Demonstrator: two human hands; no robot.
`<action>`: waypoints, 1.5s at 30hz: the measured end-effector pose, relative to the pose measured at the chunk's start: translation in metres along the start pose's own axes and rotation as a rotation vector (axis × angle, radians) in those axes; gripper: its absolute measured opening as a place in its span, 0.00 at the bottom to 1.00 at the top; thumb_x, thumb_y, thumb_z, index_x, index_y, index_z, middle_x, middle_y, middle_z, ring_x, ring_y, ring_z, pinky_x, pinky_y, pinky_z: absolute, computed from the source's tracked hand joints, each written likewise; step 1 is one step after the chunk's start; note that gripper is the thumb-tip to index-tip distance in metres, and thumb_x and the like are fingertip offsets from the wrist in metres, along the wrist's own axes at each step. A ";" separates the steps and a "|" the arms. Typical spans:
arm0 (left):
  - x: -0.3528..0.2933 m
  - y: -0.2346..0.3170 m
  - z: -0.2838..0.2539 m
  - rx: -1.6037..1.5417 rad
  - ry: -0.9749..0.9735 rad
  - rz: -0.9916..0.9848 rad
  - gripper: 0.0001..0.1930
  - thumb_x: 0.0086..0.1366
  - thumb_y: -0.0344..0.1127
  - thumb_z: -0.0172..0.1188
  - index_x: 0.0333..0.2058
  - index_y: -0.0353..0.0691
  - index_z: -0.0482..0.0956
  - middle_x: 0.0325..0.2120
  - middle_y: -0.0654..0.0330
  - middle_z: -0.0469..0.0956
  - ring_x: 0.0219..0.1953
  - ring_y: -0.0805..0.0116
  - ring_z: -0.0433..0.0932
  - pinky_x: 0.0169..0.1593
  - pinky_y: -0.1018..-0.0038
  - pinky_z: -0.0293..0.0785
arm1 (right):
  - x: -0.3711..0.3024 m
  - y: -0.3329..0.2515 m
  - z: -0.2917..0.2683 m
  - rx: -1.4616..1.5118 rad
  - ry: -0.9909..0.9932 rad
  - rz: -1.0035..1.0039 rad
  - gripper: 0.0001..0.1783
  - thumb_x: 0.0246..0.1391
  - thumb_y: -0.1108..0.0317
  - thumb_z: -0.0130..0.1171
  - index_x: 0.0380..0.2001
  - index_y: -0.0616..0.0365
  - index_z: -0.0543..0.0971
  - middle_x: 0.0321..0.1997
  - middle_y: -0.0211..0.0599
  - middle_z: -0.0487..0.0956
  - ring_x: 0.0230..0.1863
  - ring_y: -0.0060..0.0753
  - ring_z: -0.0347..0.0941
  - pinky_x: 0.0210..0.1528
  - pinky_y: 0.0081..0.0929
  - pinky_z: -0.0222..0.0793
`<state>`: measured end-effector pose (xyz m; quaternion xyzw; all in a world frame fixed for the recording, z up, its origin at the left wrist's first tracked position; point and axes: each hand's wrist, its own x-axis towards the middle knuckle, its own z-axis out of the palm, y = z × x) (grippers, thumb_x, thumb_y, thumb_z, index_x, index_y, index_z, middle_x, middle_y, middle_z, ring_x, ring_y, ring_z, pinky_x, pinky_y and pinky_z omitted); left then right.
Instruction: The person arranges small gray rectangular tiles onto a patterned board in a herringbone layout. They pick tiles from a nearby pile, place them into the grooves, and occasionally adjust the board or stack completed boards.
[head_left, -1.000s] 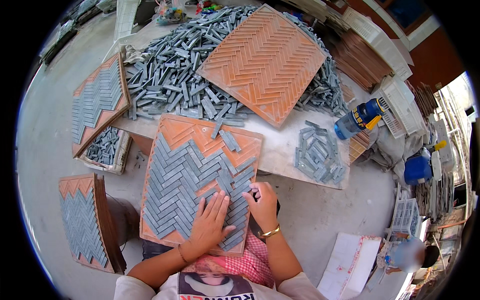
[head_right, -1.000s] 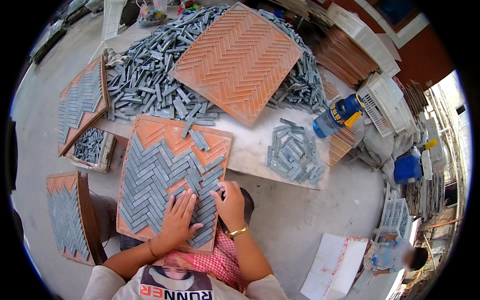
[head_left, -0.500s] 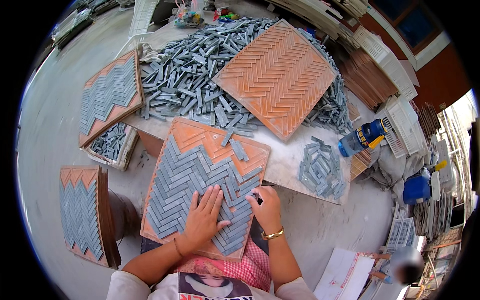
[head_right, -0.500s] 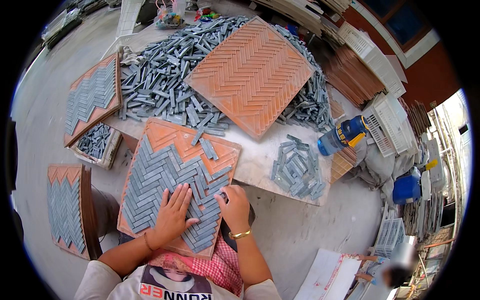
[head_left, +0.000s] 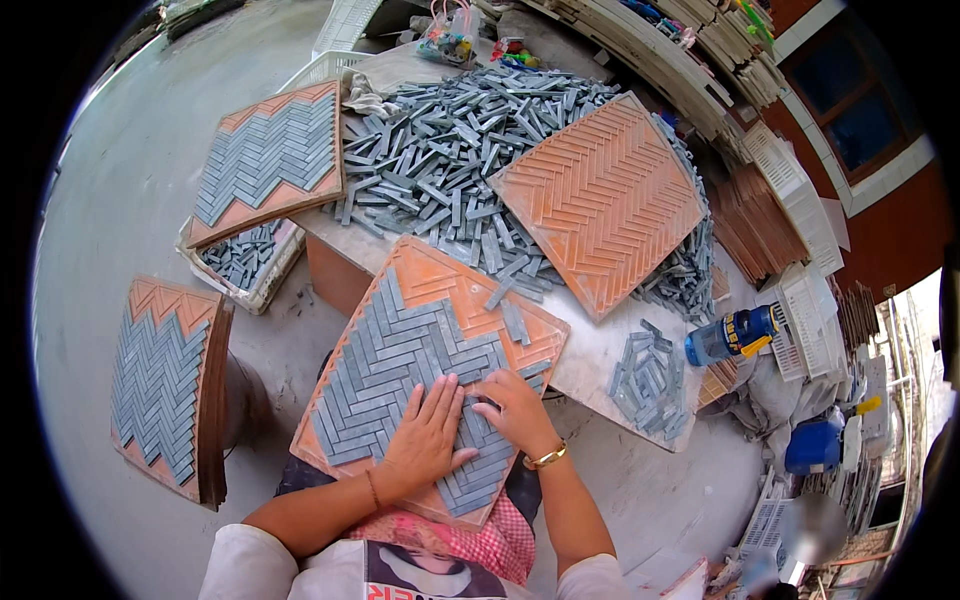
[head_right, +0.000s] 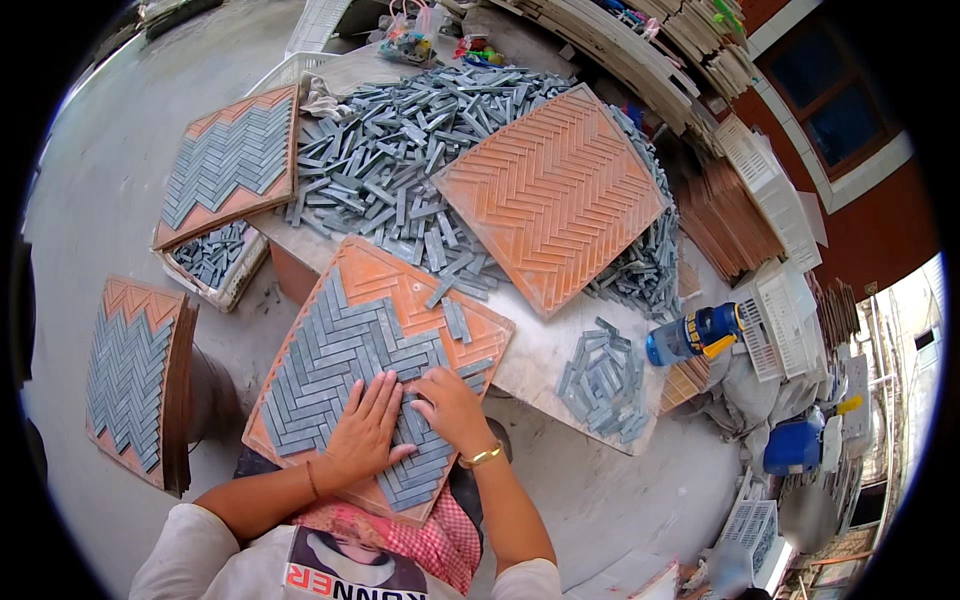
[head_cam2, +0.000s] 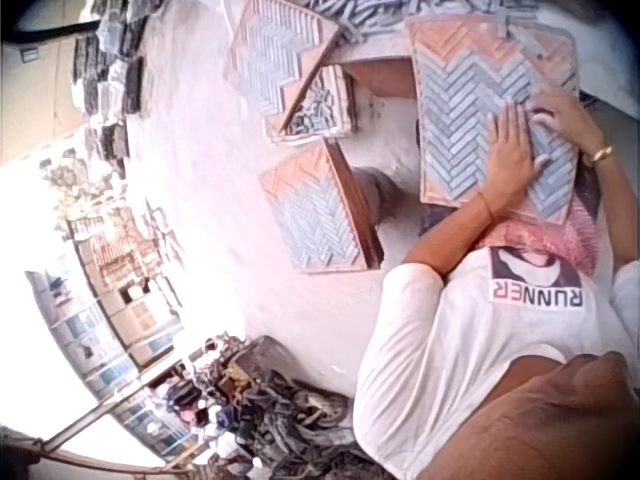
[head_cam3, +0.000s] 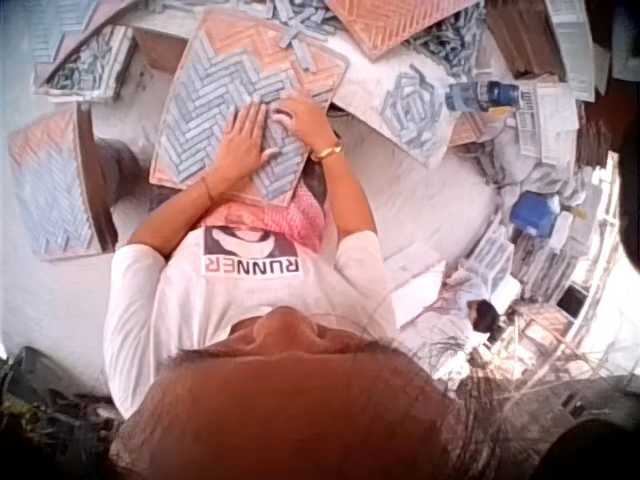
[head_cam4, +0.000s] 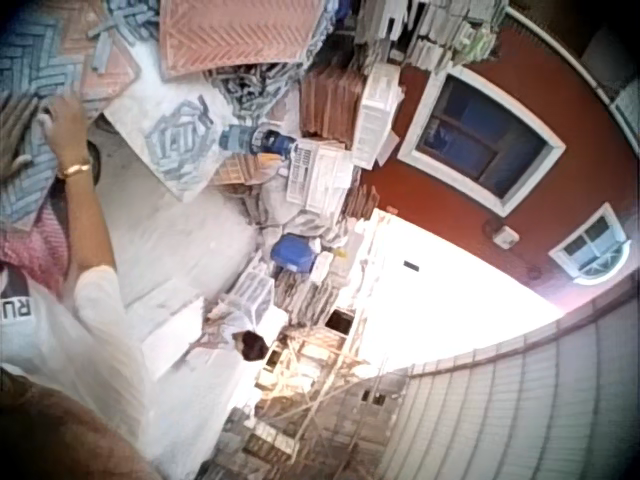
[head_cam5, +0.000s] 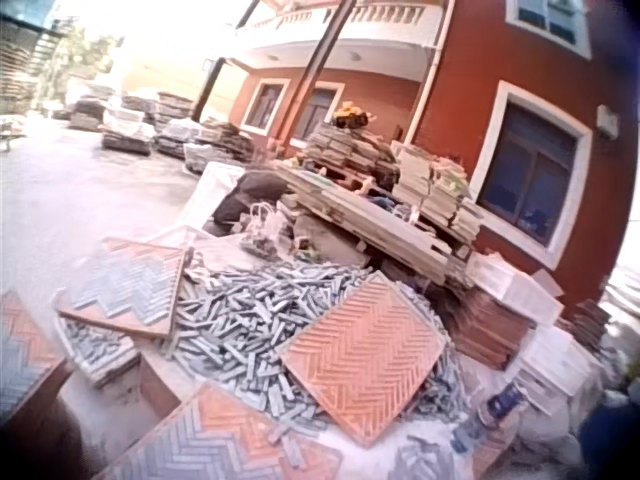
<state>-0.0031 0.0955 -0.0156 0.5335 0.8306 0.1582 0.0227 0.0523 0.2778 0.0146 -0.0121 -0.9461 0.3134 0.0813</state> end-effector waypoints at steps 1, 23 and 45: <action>-0.001 0.000 0.000 -0.005 -0.001 -0.004 0.46 0.58 0.64 0.51 0.61 0.26 0.57 0.65 0.43 0.53 0.69 0.50 0.48 0.68 0.53 0.38 | -0.001 -0.001 -0.001 -0.025 -0.014 -0.003 0.14 0.41 0.72 0.65 0.35 0.57 0.76 0.32 0.34 0.72 0.39 0.41 0.71 0.40 0.34 0.69; -0.006 -0.003 0.008 -0.052 0.102 0.189 0.34 0.59 0.51 0.57 0.58 0.36 0.66 0.61 0.54 0.64 0.64 0.61 0.59 0.66 0.54 0.49 | 0.003 0.004 0.006 -0.090 0.123 0.169 0.21 0.40 0.75 0.66 0.41 0.60 0.75 0.35 0.38 0.74 0.31 0.35 0.73 0.35 0.27 0.71; -0.006 0.003 0.010 -0.157 0.147 0.178 0.29 0.55 0.45 0.62 0.53 0.34 0.72 0.57 0.50 0.66 0.61 0.56 0.62 0.65 0.55 0.54 | 0.012 0.007 0.002 0.057 0.093 0.209 0.16 0.39 0.78 0.67 0.36 0.61 0.80 0.29 0.36 0.79 0.29 0.27 0.76 0.32 0.22 0.73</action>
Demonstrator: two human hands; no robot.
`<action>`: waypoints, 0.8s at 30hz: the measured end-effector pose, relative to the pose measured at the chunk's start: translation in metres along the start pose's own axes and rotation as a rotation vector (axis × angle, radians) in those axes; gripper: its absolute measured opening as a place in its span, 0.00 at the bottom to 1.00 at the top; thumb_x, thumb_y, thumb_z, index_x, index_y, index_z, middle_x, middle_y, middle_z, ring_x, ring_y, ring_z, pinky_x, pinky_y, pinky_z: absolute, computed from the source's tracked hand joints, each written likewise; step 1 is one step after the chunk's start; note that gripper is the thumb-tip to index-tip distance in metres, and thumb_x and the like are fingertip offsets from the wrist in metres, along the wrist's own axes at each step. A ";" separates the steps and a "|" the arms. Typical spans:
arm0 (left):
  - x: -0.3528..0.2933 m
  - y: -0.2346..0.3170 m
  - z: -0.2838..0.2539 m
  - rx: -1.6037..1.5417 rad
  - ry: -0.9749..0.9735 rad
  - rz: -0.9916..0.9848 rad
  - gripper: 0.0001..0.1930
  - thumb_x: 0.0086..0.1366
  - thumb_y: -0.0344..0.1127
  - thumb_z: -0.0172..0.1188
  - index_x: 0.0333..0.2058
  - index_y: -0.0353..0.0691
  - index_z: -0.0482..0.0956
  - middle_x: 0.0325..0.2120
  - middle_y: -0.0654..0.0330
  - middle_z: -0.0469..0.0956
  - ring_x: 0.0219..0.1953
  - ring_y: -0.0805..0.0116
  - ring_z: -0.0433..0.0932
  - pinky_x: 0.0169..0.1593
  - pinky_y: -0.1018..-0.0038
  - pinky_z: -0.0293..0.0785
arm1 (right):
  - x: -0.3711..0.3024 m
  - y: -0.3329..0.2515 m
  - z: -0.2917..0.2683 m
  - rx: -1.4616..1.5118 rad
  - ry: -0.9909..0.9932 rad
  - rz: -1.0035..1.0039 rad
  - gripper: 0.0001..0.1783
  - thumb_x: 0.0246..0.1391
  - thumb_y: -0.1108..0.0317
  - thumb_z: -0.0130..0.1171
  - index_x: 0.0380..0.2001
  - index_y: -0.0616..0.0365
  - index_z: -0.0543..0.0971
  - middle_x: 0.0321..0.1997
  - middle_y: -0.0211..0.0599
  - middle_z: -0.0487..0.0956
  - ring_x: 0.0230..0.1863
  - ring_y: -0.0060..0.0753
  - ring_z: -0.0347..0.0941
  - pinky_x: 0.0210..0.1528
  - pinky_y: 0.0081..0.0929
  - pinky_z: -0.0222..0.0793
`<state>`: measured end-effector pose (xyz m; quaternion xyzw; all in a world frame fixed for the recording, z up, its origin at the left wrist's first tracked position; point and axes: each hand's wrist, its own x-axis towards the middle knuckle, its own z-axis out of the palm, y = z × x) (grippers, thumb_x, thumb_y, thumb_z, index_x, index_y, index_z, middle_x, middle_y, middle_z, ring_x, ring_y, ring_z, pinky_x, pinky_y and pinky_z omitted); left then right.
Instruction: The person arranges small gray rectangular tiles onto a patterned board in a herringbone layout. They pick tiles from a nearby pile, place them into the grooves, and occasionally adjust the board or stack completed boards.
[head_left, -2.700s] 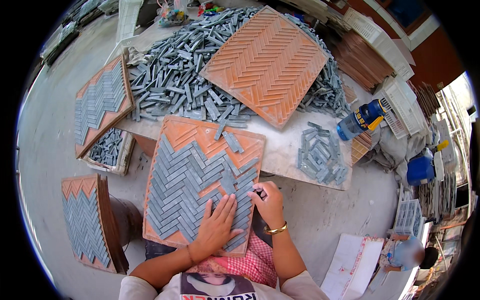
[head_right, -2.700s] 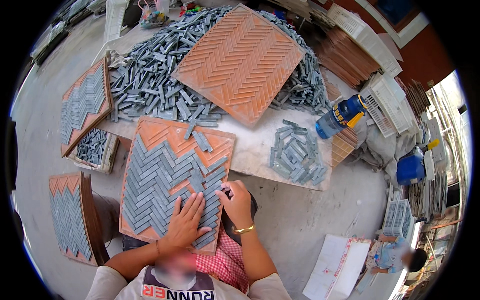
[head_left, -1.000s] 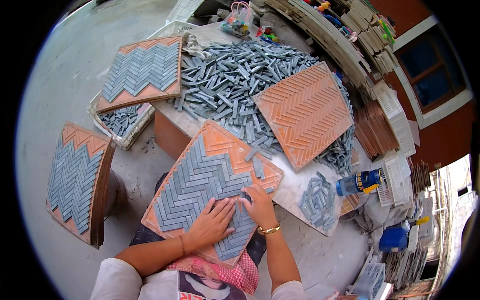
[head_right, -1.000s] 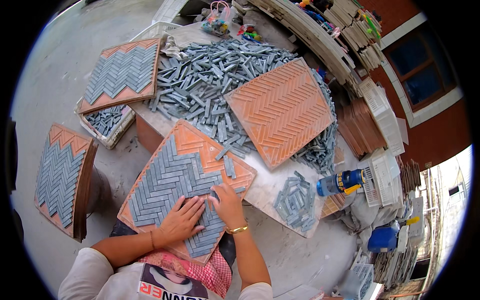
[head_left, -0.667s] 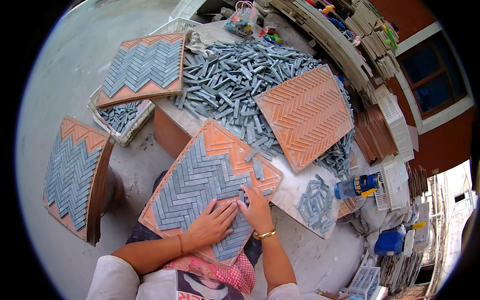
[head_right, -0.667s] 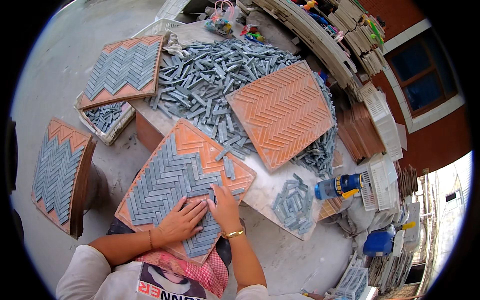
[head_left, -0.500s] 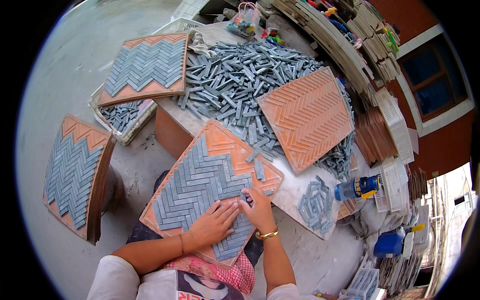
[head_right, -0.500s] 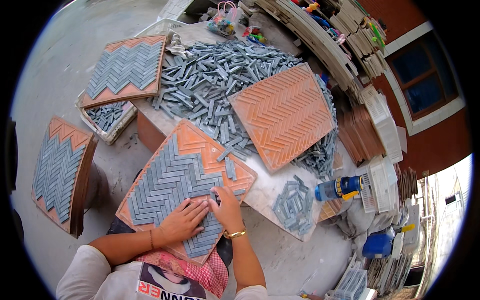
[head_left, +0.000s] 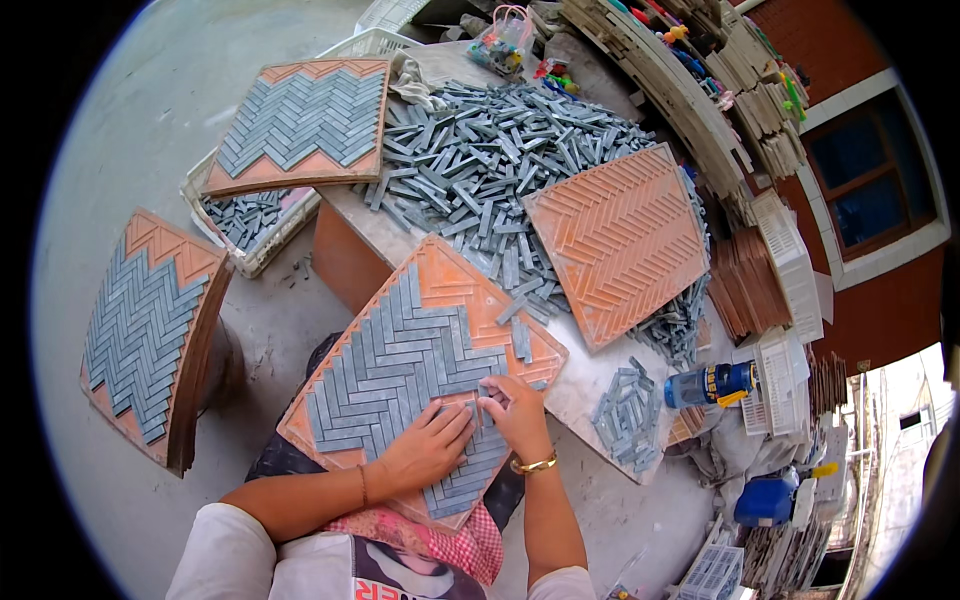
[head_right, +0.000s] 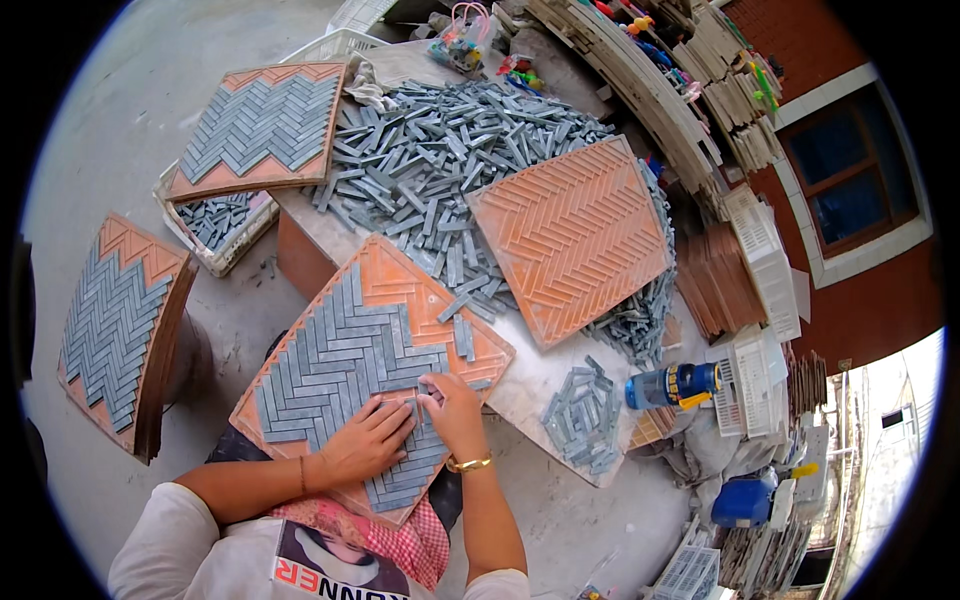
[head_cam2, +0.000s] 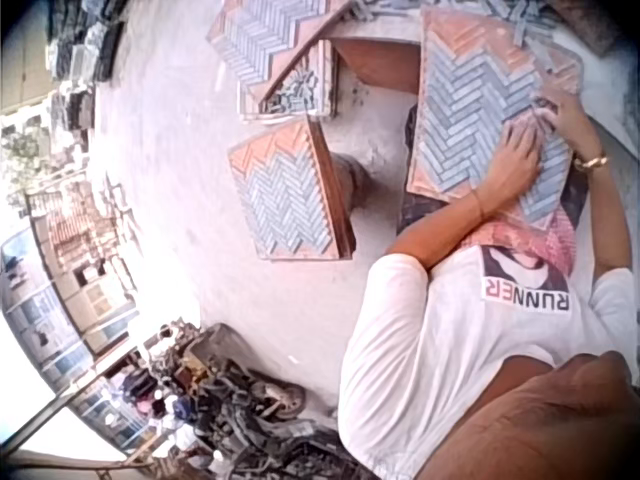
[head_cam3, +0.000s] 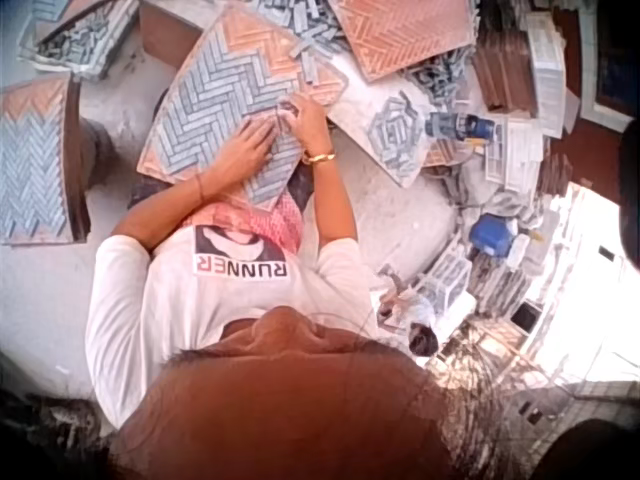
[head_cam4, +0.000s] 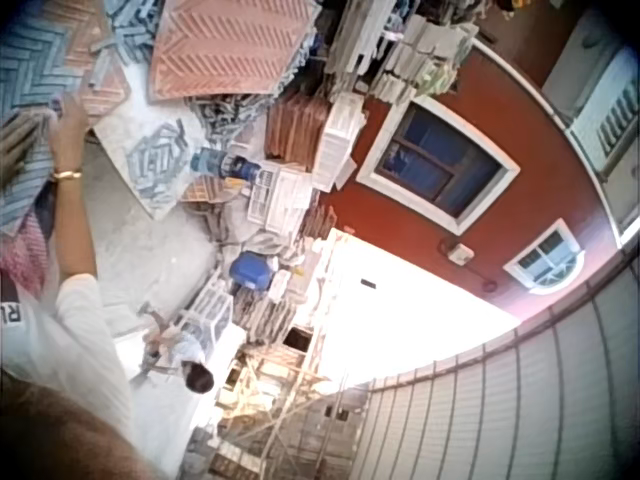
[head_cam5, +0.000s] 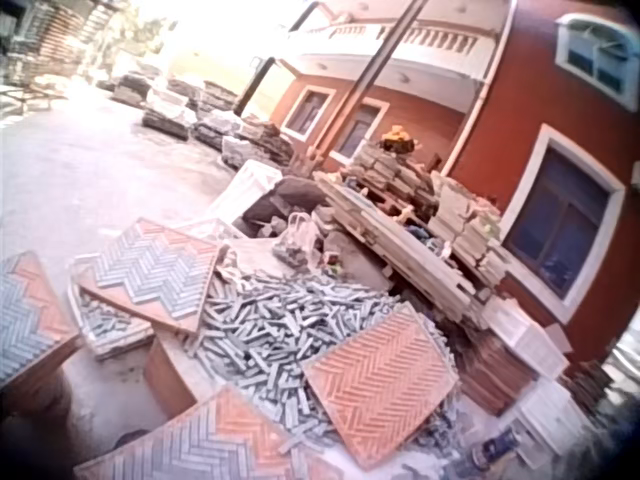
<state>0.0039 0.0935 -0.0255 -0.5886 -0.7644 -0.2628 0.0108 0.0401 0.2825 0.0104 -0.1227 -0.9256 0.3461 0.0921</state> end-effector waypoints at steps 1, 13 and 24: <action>0.000 0.000 0.001 0.013 0.006 0.011 0.29 0.55 0.45 0.62 0.53 0.34 0.72 0.57 0.50 0.66 0.61 0.56 0.62 0.65 0.55 0.54 | 0.000 0.000 0.000 0.016 0.001 0.014 0.16 0.39 0.78 0.67 0.36 0.61 0.80 0.29 0.37 0.79 0.29 0.28 0.76 0.32 0.23 0.73; 0.000 -0.001 0.000 0.043 0.027 0.023 0.28 0.55 0.44 0.62 0.52 0.34 0.73 0.57 0.50 0.66 0.61 0.56 0.63 0.65 0.55 0.54 | 0.001 -0.010 0.000 0.067 0.095 0.113 0.13 0.42 0.78 0.66 0.34 0.63 0.76 0.28 0.32 0.77 0.28 0.19 0.73 0.32 0.17 0.72; 0.008 0.004 -0.007 -0.048 0.106 0.056 0.22 0.54 0.37 0.60 0.47 0.34 0.74 0.49 0.54 0.71 0.56 0.59 0.66 0.62 0.55 0.57 | -0.043 -0.006 -0.053 0.429 0.225 0.282 0.13 0.46 0.79 0.64 0.36 0.62 0.74 0.30 0.27 0.75 0.30 0.14 0.70 0.33 0.14 0.70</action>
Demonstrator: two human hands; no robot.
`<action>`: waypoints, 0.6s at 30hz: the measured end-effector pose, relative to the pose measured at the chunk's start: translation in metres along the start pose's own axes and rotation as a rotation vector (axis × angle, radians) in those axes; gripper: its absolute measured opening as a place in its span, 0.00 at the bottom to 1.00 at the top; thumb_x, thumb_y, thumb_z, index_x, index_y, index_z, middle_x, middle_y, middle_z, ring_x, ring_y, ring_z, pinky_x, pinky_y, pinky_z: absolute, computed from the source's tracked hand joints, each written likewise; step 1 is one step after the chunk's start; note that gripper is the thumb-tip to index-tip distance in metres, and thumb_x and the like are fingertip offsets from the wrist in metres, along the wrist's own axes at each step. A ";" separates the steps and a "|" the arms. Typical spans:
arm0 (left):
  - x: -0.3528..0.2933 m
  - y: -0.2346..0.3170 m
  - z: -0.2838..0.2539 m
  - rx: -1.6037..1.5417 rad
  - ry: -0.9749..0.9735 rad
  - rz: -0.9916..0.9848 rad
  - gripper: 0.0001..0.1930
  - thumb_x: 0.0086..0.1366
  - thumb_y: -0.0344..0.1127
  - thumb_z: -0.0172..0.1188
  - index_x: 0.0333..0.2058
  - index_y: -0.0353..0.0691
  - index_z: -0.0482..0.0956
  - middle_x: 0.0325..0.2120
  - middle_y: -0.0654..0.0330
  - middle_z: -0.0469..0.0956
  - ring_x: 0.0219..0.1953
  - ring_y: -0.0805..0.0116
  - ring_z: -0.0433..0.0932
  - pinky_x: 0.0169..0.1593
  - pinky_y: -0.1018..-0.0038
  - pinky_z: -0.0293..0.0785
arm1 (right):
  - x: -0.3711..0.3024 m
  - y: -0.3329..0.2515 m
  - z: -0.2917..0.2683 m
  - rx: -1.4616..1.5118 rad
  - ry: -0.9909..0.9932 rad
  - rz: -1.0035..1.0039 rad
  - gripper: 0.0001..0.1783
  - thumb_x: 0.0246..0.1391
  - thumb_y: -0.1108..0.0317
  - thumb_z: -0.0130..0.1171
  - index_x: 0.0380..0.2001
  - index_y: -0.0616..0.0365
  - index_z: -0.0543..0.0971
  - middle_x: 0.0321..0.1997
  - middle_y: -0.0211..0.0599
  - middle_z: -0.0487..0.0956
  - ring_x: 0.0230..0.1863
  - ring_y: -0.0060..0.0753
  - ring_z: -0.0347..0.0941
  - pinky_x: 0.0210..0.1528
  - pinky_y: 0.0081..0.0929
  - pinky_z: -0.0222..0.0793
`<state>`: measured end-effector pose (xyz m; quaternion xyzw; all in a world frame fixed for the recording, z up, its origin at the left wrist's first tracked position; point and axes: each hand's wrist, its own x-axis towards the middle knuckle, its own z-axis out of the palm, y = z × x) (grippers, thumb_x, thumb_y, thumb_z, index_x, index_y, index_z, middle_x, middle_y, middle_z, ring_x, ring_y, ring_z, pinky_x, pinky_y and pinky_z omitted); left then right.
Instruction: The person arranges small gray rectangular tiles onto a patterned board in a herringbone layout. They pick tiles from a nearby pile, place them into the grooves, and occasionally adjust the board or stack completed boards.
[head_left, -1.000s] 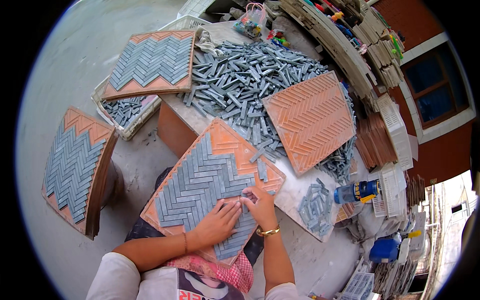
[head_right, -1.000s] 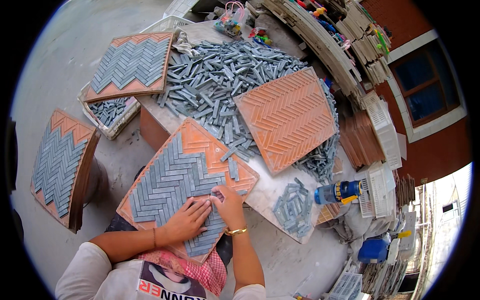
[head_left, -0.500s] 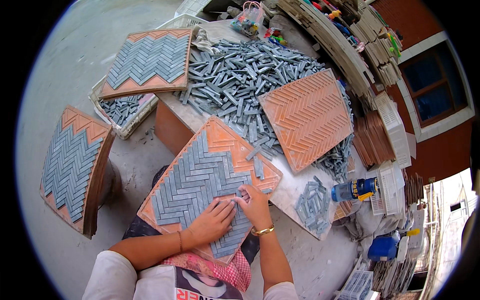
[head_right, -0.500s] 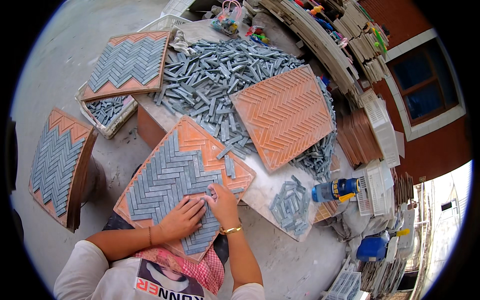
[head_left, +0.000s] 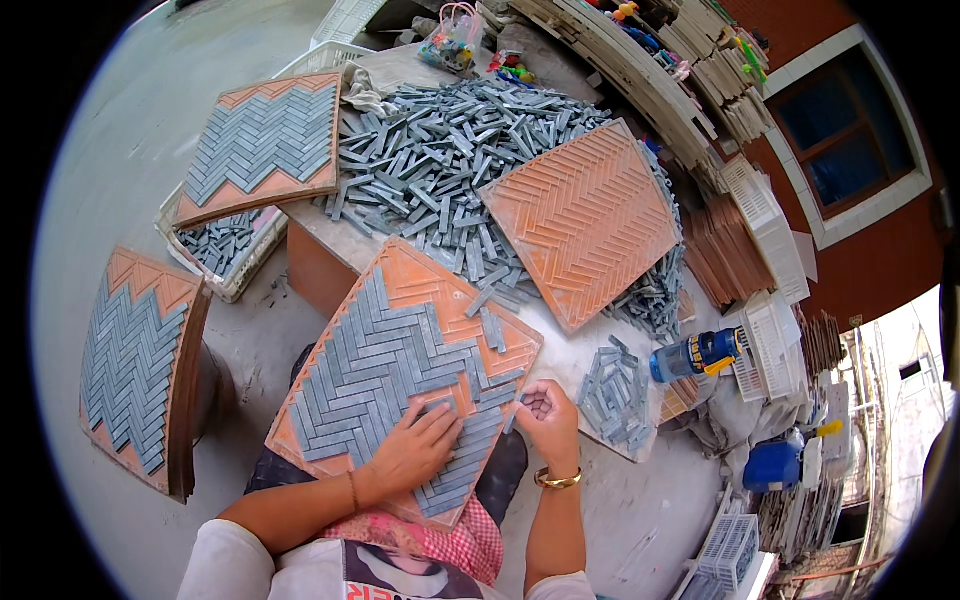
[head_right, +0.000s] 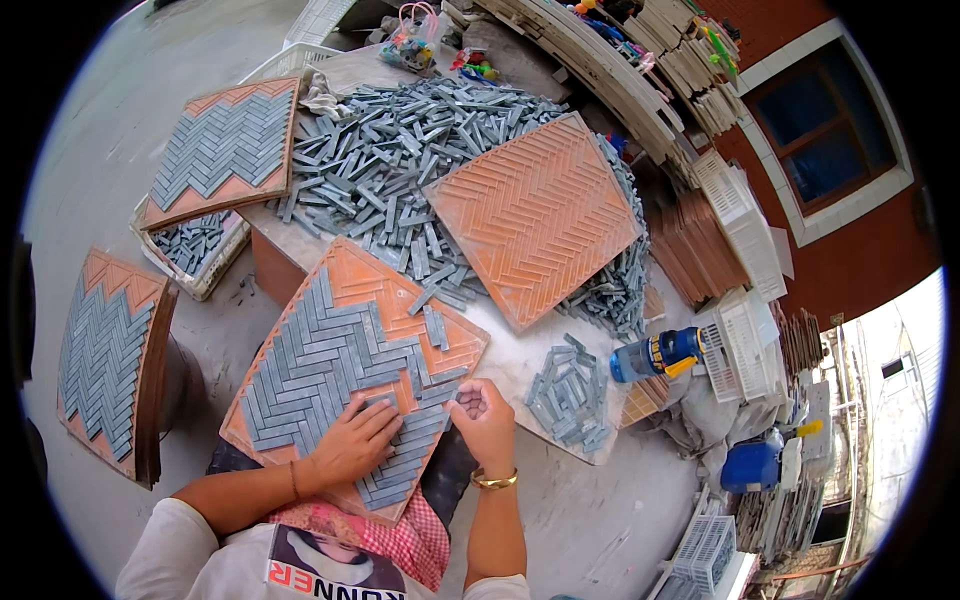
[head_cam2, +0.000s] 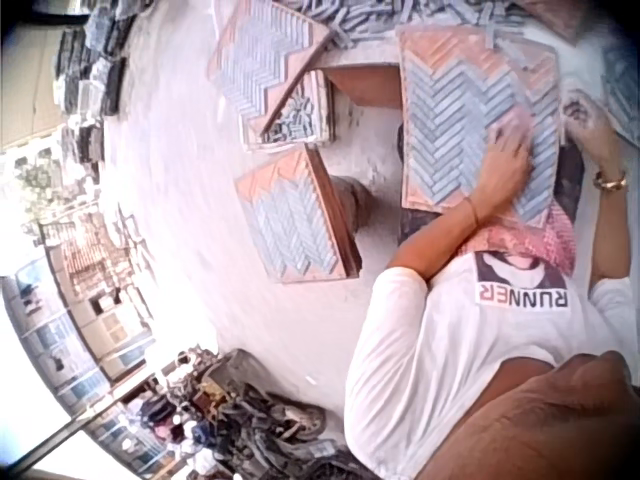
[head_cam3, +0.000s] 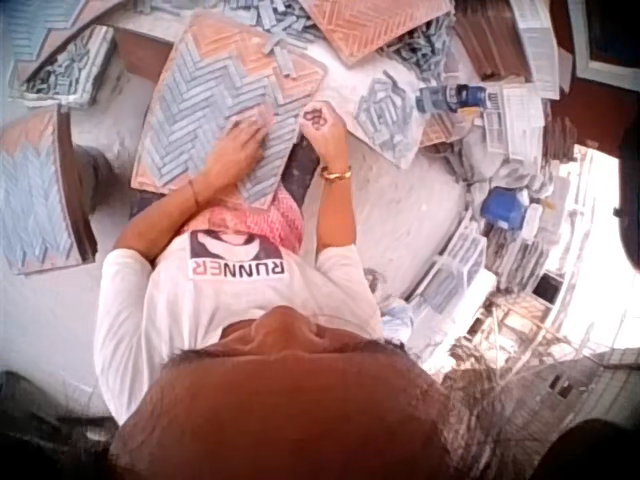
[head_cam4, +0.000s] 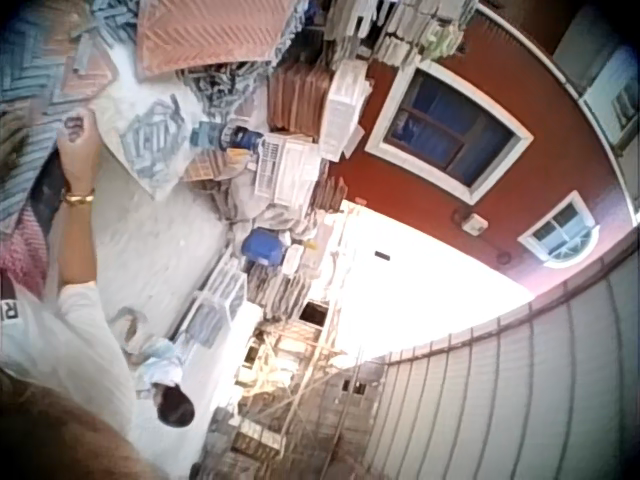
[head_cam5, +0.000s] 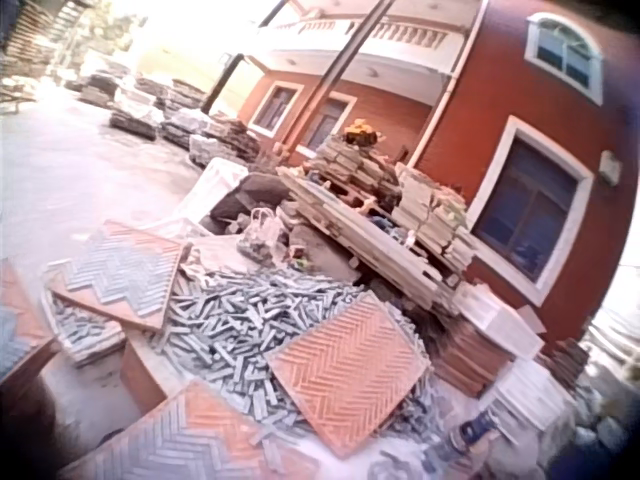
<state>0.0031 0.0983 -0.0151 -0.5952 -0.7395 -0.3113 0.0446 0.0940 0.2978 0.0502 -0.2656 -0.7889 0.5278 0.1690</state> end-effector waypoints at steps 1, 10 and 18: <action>0.002 -0.003 0.004 -0.047 0.019 -0.027 0.20 0.53 0.36 0.60 0.45 0.34 0.75 0.47 0.55 0.72 0.55 0.59 0.68 0.62 0.56 0.58 | -0.009 0.002 0.001 0.013 -0.032 0.011 0.13 0.45 0.78 0.64 0.36 0.63 0.74 0.29 0.27 0.75 0.29 0.14 0.71 0.33 0.14 0.70; 0.024 -0.026 -0.003 -0.193 0.074 -0.007 0.14 0.50 0.26 0.62 0.38 0.33 0.77 0.38 0.56 0.75 0.44 0.56 0.73 0.51 0.61 0.69 | -0.061 0.024 0.051 -0.088 -0.021 0.043 0.16 0.44 0.72 0.69 0.37 0.65 0.76 0.31 0.33 0.78 0.28 0.17 0.73 0.32 0.16 0.72; 0.016 -0.023 -0.013 -0.107 -0.052 -0.036 0.17 0.55 0.28 0.58 0.45 0.32 0.75 0.53 0.50 0.71 0.57 0.52 0.68 0.60 0.58 0.63 | 0.008 0.031 0.008 -0.352 0.191 -0.224 0.13 0.45 0.72 0.65 0.35 0.59 0.76 0.32 0.38 0.74 0.29 0.38 0.74 0.32 0.30 0.70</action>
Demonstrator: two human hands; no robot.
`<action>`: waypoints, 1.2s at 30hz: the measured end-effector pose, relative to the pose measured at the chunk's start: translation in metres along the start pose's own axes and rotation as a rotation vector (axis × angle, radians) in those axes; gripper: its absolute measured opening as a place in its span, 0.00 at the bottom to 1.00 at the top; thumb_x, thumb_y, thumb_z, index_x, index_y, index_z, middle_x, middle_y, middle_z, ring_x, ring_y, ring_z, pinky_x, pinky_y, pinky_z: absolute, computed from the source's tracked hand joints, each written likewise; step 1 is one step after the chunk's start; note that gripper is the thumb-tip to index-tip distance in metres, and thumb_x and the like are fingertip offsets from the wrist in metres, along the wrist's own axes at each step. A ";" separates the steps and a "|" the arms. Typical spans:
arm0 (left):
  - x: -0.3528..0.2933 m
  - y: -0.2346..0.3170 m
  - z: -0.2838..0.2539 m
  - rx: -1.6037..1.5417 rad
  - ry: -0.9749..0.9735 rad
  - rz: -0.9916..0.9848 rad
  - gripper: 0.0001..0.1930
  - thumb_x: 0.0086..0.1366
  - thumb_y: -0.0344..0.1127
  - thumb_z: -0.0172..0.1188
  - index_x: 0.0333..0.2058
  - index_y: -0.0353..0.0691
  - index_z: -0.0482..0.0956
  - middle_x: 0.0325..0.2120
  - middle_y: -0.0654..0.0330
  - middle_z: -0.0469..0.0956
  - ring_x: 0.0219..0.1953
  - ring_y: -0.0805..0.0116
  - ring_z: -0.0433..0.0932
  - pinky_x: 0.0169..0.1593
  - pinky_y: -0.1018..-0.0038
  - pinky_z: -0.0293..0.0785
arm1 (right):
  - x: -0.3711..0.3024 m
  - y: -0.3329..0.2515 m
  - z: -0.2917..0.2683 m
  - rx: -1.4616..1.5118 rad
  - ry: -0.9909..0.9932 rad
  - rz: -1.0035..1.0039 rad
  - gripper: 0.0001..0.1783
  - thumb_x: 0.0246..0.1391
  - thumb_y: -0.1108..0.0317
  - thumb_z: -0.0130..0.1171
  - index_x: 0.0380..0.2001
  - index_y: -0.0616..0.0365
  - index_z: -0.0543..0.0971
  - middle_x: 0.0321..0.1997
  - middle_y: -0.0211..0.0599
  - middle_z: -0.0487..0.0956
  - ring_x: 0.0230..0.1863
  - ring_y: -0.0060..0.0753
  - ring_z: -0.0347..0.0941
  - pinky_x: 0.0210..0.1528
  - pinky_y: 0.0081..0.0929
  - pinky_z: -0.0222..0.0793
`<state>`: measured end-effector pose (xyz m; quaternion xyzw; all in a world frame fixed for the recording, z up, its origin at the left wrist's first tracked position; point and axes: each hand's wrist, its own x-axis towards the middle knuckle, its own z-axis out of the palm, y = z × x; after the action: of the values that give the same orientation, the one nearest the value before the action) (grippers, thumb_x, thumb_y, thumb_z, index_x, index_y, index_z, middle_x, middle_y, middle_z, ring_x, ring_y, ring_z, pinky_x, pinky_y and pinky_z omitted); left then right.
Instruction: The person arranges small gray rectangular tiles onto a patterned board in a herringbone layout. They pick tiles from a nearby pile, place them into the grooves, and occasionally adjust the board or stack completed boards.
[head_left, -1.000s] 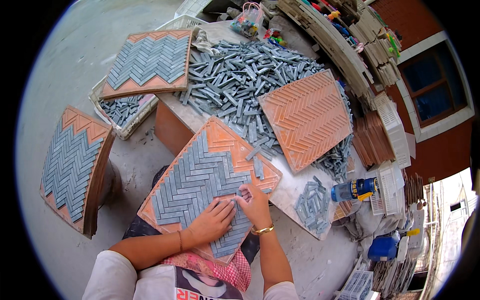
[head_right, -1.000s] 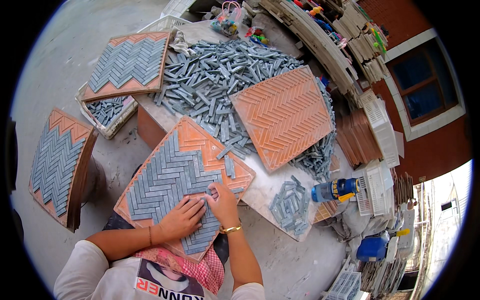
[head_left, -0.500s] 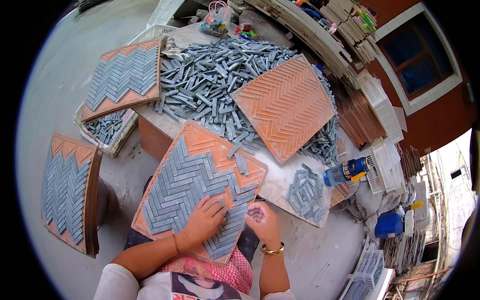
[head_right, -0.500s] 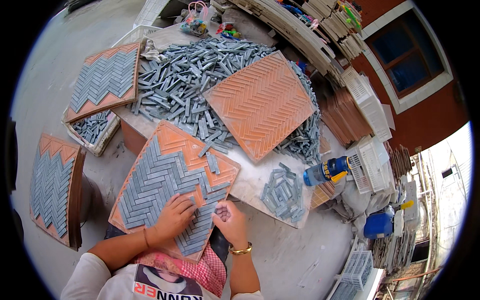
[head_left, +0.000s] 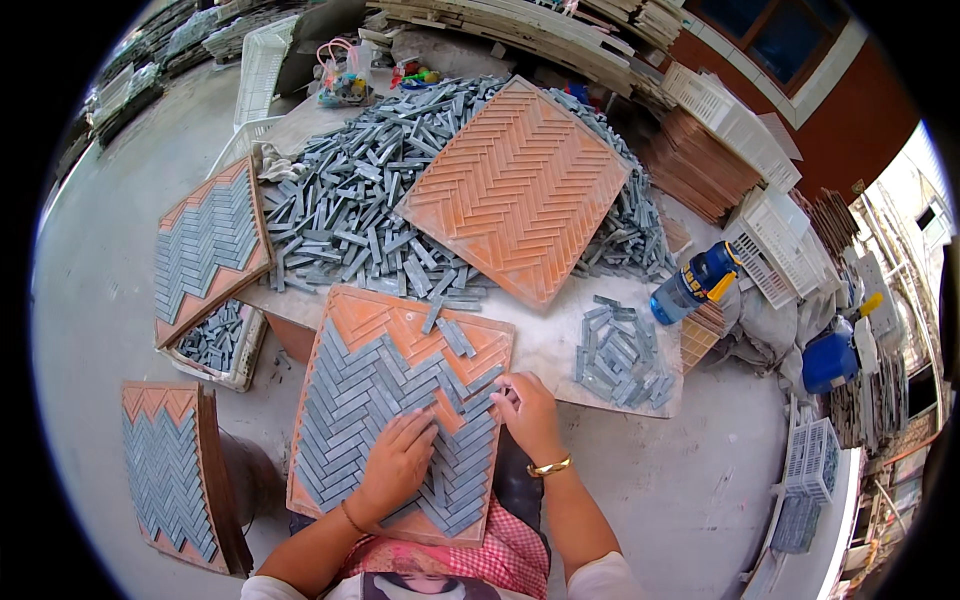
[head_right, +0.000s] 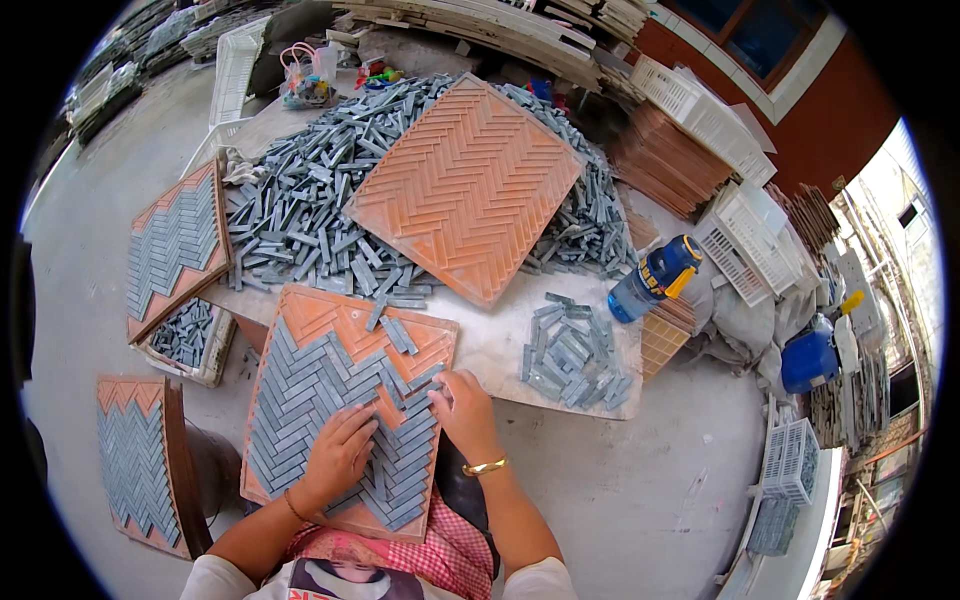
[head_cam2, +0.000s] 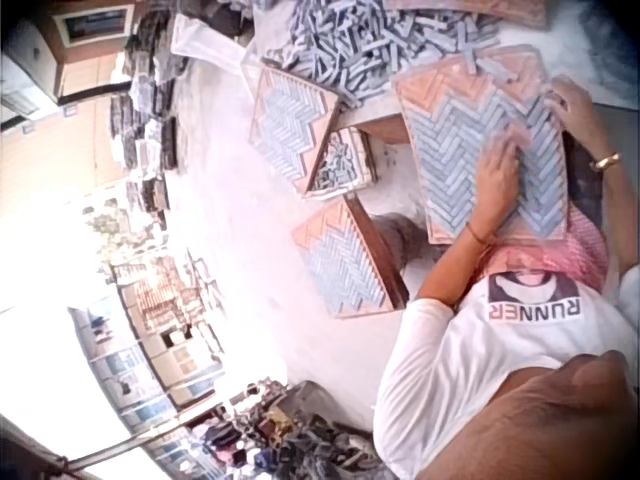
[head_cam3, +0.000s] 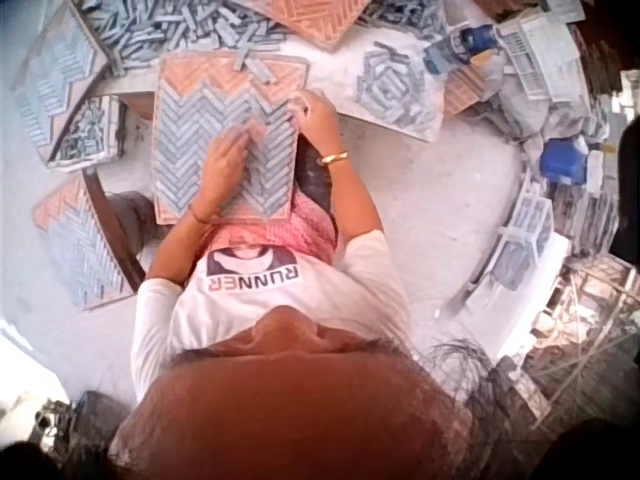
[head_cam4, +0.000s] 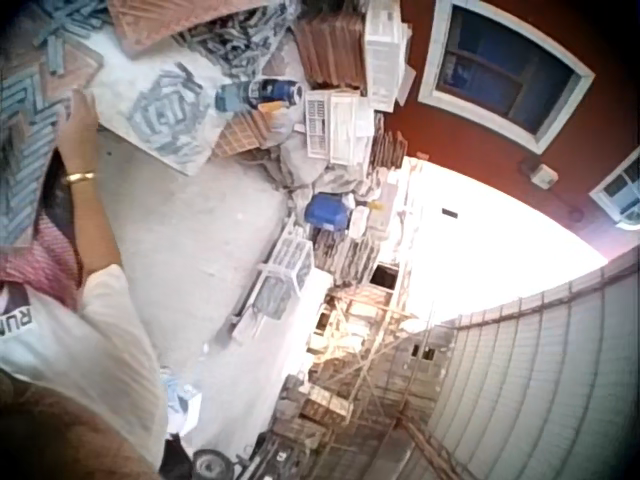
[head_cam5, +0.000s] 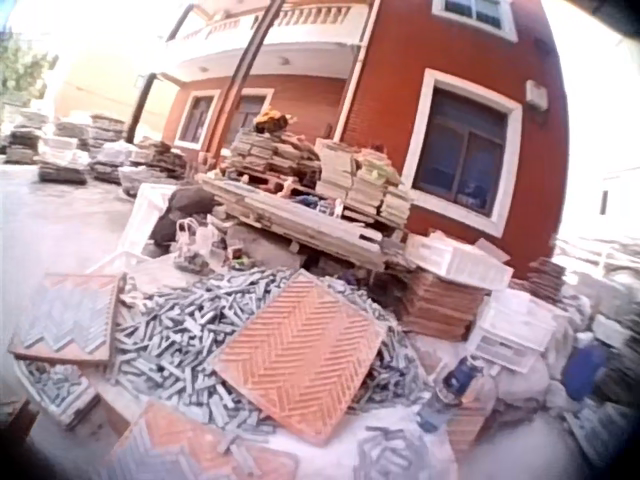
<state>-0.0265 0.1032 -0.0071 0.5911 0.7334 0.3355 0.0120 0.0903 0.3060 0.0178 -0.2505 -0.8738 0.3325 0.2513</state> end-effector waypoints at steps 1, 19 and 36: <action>-0.001 -0.003 -0.003 0.034 0.015 -0.032 0.19 0.56 0.29 0.58 0.47 0.32 0.74 0.54 0.50 0.70 0.58 0.52 0.67 0.60 0.57 0.62 | 0.006 0.001 0.000 -0.009 0.015 -0.031 0.12 0.45 0.72 0.64 0.35 0.59 0.76 0.32 0.38 0.74 0.29 0.38 0.74 0.32 0.31 0.69; -0.011 -0.028 -0.012 0.187 0.036 -0.186 0.27 0.57 0.36 0.59 0.55 0.33 0.68 0.59 0.51 0.65 0.62 0.55 0.63 0.64 0.57 0.56 | 0.019 -0.003 0.029 -0.350 -0.011 0.063 0.38 0.34 0.64 0.73 0.48 0.62 0.65 0.43 0.48 0.68 0.45 0.54 0.66 0.48 0.40 0.66; -0.011 -0.029 -0.012 0.186 0.053 -0.181 0.26 0.58 0.37 0.58 0.55 0.33 0.68 0.58 0.51 0.66 0.62 0.55 0.63 0.65 0.59 0.55 | 0.026 0.023 0.002 0.027 -0.050 0.020 0.22 0.44 0.80 0.63 0.46 0.60 0.76 0.46 0.41 0.72 0.37 0.31 0.77 0.39 0.25 0.76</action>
<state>-0.0531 0.0852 -0.0166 0.5120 0.8117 0.2791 -0.0321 0.0754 0.3358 0.0072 -0.2476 -0.8728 0.3528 0.2293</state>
